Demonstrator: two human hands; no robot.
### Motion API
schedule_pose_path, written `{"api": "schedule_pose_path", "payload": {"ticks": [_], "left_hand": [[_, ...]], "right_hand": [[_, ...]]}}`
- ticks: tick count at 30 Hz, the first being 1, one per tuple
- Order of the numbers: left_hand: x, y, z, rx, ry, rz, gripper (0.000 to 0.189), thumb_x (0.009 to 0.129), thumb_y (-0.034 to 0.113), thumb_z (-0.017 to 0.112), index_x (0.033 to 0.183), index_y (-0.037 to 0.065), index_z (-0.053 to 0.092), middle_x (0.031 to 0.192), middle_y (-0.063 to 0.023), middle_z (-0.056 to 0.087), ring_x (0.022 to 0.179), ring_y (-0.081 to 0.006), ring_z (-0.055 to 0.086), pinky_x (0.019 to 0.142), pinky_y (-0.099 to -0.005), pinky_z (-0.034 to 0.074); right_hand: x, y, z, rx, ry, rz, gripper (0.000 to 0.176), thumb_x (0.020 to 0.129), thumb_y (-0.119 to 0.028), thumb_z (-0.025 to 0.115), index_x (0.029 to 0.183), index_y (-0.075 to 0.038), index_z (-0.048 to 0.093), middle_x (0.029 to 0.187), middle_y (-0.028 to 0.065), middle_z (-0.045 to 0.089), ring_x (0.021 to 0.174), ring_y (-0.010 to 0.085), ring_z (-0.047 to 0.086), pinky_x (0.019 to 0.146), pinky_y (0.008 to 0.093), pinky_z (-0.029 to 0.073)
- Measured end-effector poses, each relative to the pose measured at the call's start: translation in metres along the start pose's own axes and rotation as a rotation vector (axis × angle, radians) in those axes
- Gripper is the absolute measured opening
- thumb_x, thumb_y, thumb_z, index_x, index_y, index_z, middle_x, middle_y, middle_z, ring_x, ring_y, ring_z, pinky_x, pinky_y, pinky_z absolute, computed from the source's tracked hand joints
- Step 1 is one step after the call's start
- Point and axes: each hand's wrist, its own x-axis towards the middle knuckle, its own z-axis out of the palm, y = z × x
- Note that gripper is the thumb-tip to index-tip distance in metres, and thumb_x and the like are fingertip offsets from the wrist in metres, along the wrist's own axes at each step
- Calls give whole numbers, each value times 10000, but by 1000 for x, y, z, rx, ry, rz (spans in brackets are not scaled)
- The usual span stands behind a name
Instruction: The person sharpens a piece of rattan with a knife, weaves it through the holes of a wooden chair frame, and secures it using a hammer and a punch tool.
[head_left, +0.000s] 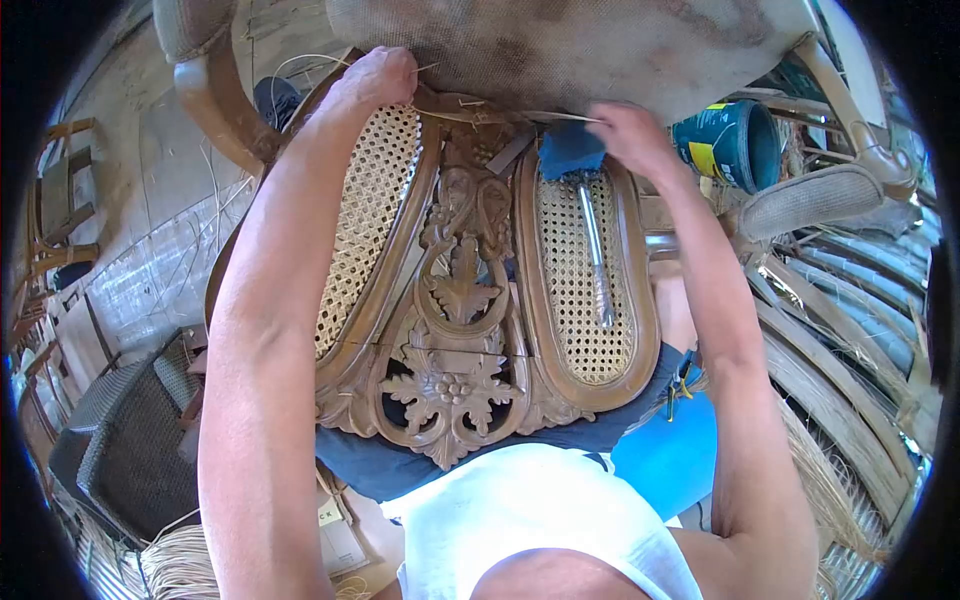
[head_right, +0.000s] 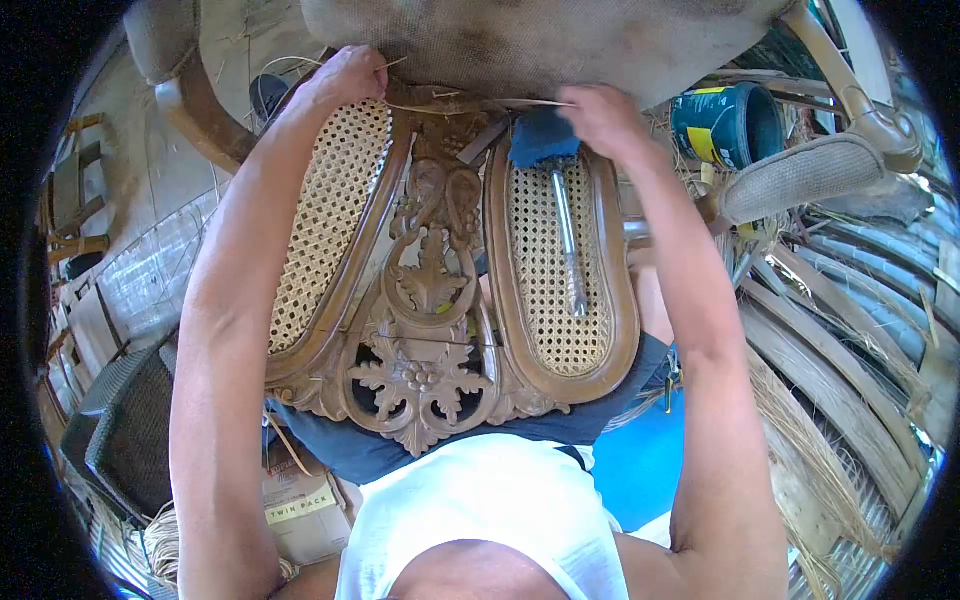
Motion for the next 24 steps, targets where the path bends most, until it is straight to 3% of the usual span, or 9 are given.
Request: {"api": "schedule_pose_path", "payload": {"ticks": [4,6,9,12,14,17,20,22,24], "left_hand": [[5,0,2,43,-74,-8,186,691,153,729,871,118,758,833,-130,724,821,-306,703,731,-419,566],[15,-8,12,110,-52,37,198,676,156,726,869,128,760,853,-123,726,837,-298,703,737,-424,567],[9,-8,8,108,-56,21,201,682,160,711,875,133,758,897,-123,727,865,-305,699,749,-424,567],[12,-11,14,74,-14,35,208,700,164,693,896,133,756,937,-127,726,888,-316,695,764,-420,567],[11,-10,15,75,21,16,215,707,167,687,909,133,754,949,-129,725,897,-318,694,773,-416,568],[10,0,8,89,-69,-35,323,740,122,711,1061,121,739,1124,-140,707,1074,-326,668,898,-440,557],[3,1,6,109,-51,-45,307,760,102,683,1062,101,736,1122,-162,703,1079,-339,665,897,-447,557],[-5,14,-14,96,-148,-45,278,788,80,643,1051,76,734,1113,-187,699,1081,-358,662,889,-449,559],[-6,13,-4,109,-76,-46,261,796,80,636,1037,57,733,1114,-194,696,1076,-361,664,879,-451,563]], "right_hand": [[-54,58,-17,-119,112,291,179,961,-203,578,1027,-51,645,967,150,686,902,305,659,804,411,510],[-93,22,-36,405,178,124,193,959,-180,601,1054,-17,639,906,102,674,842,205,653,770,354,508],[-177,-87,-75,538,106,239,182,913,-101,641,1081,-31,653,857,-2,638,778,75,549,696,251,461],[-269,-105,-97,563,-384,167,135,859,-130,699,930,-15,697,697,15,593,645,117,540,596,309,431],[-333,-74,-106,738,-488,783,161,845,-142,720,924,-2,701,710,77,615,610,177,543,597,326,436],[-440,16,-111,257,-622,795,156,852,-139,716,948,-16,717,802,113,668,675,224,611,649,330,481],[-436,-7,-159,-128,-566,804,234,869,-116,698,1076,-6,698,953,125,704,938,195,680,853,331,517],[-352,-85,-147,393,-43,625,274,868,-69,703,1127,12,673,1000,115,696,962,208,664,876,332,510],[-302,-115,-109,906,130,533,255,884,-15,670,1138,12,671,1034,97,687,975,201,650,879,325,509]]}}
